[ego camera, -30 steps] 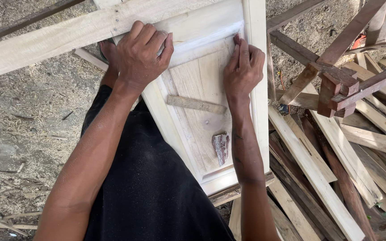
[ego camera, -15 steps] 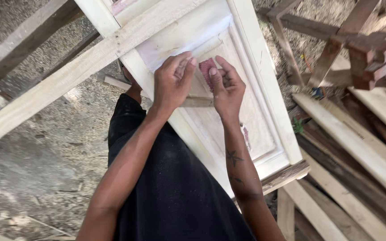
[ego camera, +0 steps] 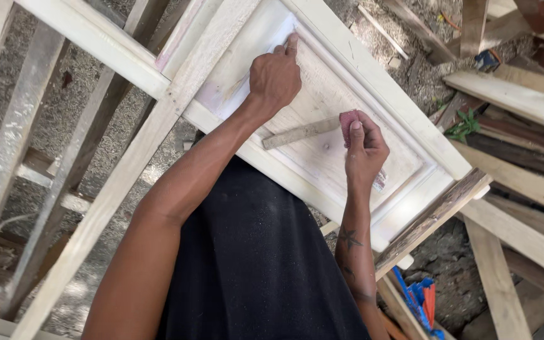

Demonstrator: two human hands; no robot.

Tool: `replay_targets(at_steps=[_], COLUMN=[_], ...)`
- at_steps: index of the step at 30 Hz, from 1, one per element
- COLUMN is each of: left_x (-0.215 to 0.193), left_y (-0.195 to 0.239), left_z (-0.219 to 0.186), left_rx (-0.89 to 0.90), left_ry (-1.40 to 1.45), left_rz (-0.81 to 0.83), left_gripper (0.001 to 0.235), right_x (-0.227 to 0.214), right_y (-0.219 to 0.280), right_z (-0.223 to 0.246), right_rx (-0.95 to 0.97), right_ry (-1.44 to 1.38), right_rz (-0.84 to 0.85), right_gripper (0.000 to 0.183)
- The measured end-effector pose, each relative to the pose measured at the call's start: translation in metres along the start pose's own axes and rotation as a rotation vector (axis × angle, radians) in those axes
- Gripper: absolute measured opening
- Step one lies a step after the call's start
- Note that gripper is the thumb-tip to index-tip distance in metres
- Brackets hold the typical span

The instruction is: The person sands a white wooden door panel with a sanding block, moving across the flat surface and along the raised edges. The person repositions the door on the workbench and continues sanding different sections.

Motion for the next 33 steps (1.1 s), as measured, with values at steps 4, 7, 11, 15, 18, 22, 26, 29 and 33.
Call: replay_targets(at_steps=[4, 7, 11, 15, 18, 22, 26, 29, 33], left_x=[0.006, 0.005, -0.026, -0.020, -0.005, -0.030, -0.025, -0.030, -0.045], left_y=[-0.009, -0.013, -0.009, -0.024, -0.014, -0.014, -0.013, 0.005, 0.008], left_z=[0.000, 0.005, 0.010, 0.018, 0.018, 0.014, 0.014, 0.014, 0.040], left_rx=[0.020, 0.029, 0.136, 0.190, 0.197, 0.189, 0.170, 0.321, 0.010], left_ry=[0.102, 0.157, 0.168, 0.113, 0.144, 0.123, 0.135, 0.151, 0.462], left_rz=[0.040, 0.157, 0.151, 0.199, 0.145, 0.051, 0.207, 0.105, 0.283], left_gripper=[0.065, 0.061, 0.073, 0.076, 0.055, 0.059, 0.070, 0.033, 0.034], right_x=[-0.008, 0.006, 0.035, 0.067, 0.080, 0.084, 0.081, 0.083, 0.113], right_y=[0.016, 0.033, 0.051, 0.055, 0.053, 0.031, 0.018, 0.006, -0.020], right_z=[0.003, -0.002, -0.010, -0.011, -0.007, 0.005, 0.007, 0.004, -0.014], right_rx=[0.000, -0.008, 0.040, 0.049, 0.050, -0.013, -0.026, -0.033, 0.038], right_ry=[-0.002, -0.025, -0.068, -0.073, -0.067, -0.013, 0.023, 0.025, 0.013], right_rz=[-0.185, -0.257, -0.310, -0.264, -0.188, -0.130, -0.077, -0.048, 0.025], right_gripper=[0.026, 0.027, 0.028, 0.029, 0.031, 0.032, 0.033, 0.032, 0.030])
Point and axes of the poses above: each hand's wrist, its own y-axis away from the middle knuckle, its own x-axis out of the palm, z = x × y, the point moved 7 cm from there along -y, towards the middle knuckle, and after that the axes turned 7 degrees about -y, right-handed, at the moved point
